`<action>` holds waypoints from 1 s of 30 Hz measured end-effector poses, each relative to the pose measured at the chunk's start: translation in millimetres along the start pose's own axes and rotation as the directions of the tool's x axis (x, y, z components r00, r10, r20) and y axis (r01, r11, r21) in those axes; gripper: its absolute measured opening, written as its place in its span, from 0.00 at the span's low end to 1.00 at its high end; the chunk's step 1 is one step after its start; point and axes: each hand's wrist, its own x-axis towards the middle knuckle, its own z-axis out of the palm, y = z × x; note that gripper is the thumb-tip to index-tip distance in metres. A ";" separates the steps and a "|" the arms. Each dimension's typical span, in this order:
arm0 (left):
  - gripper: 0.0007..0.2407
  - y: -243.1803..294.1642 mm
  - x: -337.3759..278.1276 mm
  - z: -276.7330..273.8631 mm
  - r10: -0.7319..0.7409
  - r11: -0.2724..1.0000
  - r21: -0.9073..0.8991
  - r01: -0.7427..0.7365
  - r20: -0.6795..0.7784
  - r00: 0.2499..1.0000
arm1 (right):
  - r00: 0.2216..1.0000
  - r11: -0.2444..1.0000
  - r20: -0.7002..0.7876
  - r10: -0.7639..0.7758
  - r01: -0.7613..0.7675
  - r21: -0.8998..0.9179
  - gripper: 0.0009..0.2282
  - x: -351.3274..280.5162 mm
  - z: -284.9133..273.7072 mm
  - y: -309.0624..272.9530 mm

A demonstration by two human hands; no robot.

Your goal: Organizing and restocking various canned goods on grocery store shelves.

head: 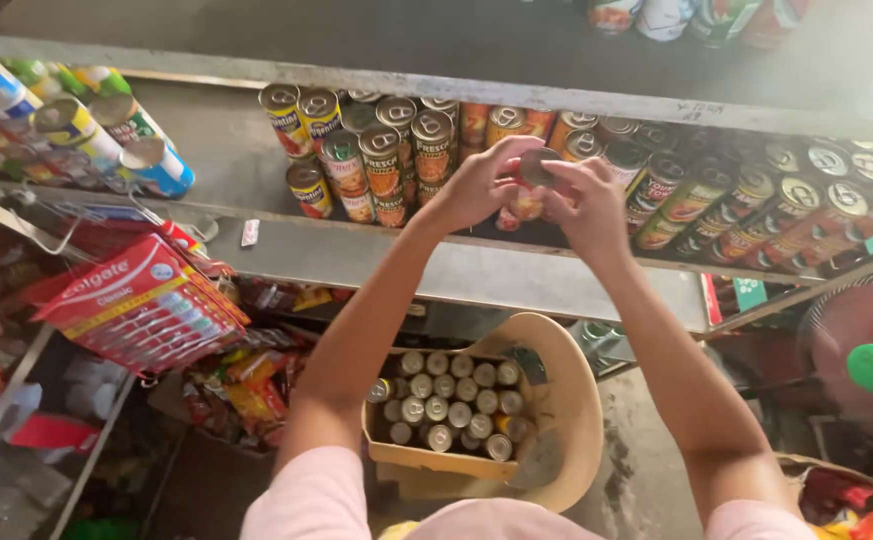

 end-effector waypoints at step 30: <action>0.27 -185.4 -51.3 76.0 -0.215 0.976 -0.104 0.190 -0.365 0.906 | 0.967 0.965 -0.076 0.244 -0.249 -0.078 0.13 -56.4 125.1 145.7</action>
